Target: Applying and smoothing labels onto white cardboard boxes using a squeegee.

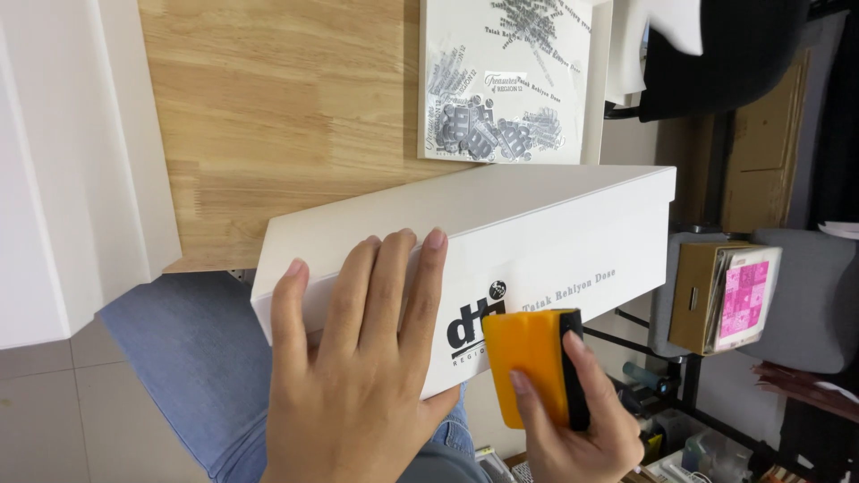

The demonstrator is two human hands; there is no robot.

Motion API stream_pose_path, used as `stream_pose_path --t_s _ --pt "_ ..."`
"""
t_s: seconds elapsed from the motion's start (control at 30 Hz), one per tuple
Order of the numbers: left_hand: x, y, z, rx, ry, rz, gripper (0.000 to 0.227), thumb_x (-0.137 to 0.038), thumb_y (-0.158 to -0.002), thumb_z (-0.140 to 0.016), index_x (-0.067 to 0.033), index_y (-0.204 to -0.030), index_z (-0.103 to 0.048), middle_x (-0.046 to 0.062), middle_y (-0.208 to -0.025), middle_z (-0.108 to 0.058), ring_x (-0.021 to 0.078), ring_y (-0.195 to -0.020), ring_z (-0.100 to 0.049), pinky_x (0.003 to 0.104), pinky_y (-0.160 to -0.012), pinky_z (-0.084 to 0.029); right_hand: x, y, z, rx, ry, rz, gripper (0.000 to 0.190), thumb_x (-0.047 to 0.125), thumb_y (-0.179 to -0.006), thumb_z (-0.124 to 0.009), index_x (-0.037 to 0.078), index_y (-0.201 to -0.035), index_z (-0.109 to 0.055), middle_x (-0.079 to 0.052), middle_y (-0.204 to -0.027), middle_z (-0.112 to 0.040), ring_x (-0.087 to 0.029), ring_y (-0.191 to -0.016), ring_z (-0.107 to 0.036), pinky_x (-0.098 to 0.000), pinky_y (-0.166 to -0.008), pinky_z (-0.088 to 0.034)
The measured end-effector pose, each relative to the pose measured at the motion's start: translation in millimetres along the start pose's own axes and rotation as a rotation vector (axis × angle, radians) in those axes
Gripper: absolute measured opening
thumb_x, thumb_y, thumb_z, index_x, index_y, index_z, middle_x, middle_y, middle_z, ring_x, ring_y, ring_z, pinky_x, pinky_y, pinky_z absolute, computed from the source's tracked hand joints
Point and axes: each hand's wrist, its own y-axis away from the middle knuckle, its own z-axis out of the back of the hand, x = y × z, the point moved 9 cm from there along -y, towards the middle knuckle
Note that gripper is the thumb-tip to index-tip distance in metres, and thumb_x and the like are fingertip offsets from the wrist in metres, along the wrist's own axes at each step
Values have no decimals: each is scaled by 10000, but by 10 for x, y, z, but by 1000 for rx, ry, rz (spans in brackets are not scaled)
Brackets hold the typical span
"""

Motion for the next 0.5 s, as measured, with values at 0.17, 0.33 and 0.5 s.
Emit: stream_pose_path --t_s 0.17,0.33,0.5 --pt "-11 12 -6 10 2 -16 1111 -752 -622 -746 -189 -1538 -469 -20 -1447 -554 139 -1317 -516 495 -1102 -390 90 -184 -8 17 -5 131 553 -14 -853 -817 -41 -1359 -594 -225 -1268 -703 -223 -925 -748 -276 -702 -679" --pt "-5 -3 -1 -3 6 -9 1098 -695 -606 -762 -186 -1534 -472 -23 -1434 -559 128 -1304 -525 490 -1104 -389 161 -217 -55 -3 28 77 522 45 -831 -852 -28 -1311 -660 -132 -982 -755 -77 -640 -568 -205 -510 -502" --pt "-9 -2 -6 10 5 -11 1185 -758 -546 -776 -202 -1546 -467 -28 -1448 -556 119 -1324 -516 487 -1112 -373 160 -200 -70 20 31 70 540 59 -830 -848 -9 -1326 -647 -168 -1121 -758 -64 -619 -578 -190 -503 -520"
